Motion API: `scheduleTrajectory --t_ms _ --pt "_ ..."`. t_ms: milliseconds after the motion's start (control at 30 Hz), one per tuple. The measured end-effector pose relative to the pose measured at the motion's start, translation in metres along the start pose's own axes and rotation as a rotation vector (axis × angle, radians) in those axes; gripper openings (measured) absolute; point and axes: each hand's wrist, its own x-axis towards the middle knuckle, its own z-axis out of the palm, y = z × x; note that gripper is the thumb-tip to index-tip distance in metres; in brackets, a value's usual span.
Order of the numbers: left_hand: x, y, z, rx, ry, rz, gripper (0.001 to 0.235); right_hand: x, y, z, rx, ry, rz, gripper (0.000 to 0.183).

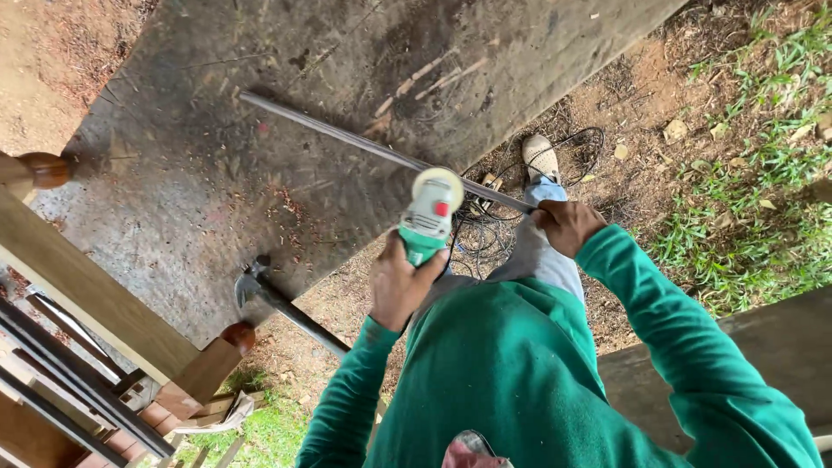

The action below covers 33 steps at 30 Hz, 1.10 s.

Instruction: The person uses a handheld angle grinder to smooth the surface of several metal rods placed on a wooden workbench. They systematically move the grinder along the length of each rod, then reposition the rods to work on different sections.

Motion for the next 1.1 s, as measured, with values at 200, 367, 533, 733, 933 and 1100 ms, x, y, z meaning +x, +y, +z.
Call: scheduleTrajectory --t_ms 200,367,533,733,933,1100 --pt "-0.013 0.002 0.037 0.146 -0.114 -0.016 0.066 0.001 -0.011 -0.007 -0.008 -0.058 0.073 0.028" --pt "-0.011 0.006 0.047 0.166 -0.088 0.113 0.078 0.001 -0.005 -0.001 0.009 -0.019 0.117 0.029" --pt "-0.008 0.001 0.044 0.161 -0.052 0.095 0.075 0.002 -0.005 0.0 0.008 -0.015 0.11 0.029" --pt "0.002 -0.006 0.027 0.102 -0.046 0.052 0.067 0.002 -0.004 0.002 -0.022 -0.008 0.098 0.029" --pt "0.014 -0.022 0.013 0.107 -0.007 0.014 0.068 0.004 0.002 0.004 -0.028 -0.046 0.113 0.03" --pt "0.024 -0.038 0.004 0.117 -0.045 -0.06 0.067 0.001 0.009 0.009 -0.018 -0.022 0.063 0.029"
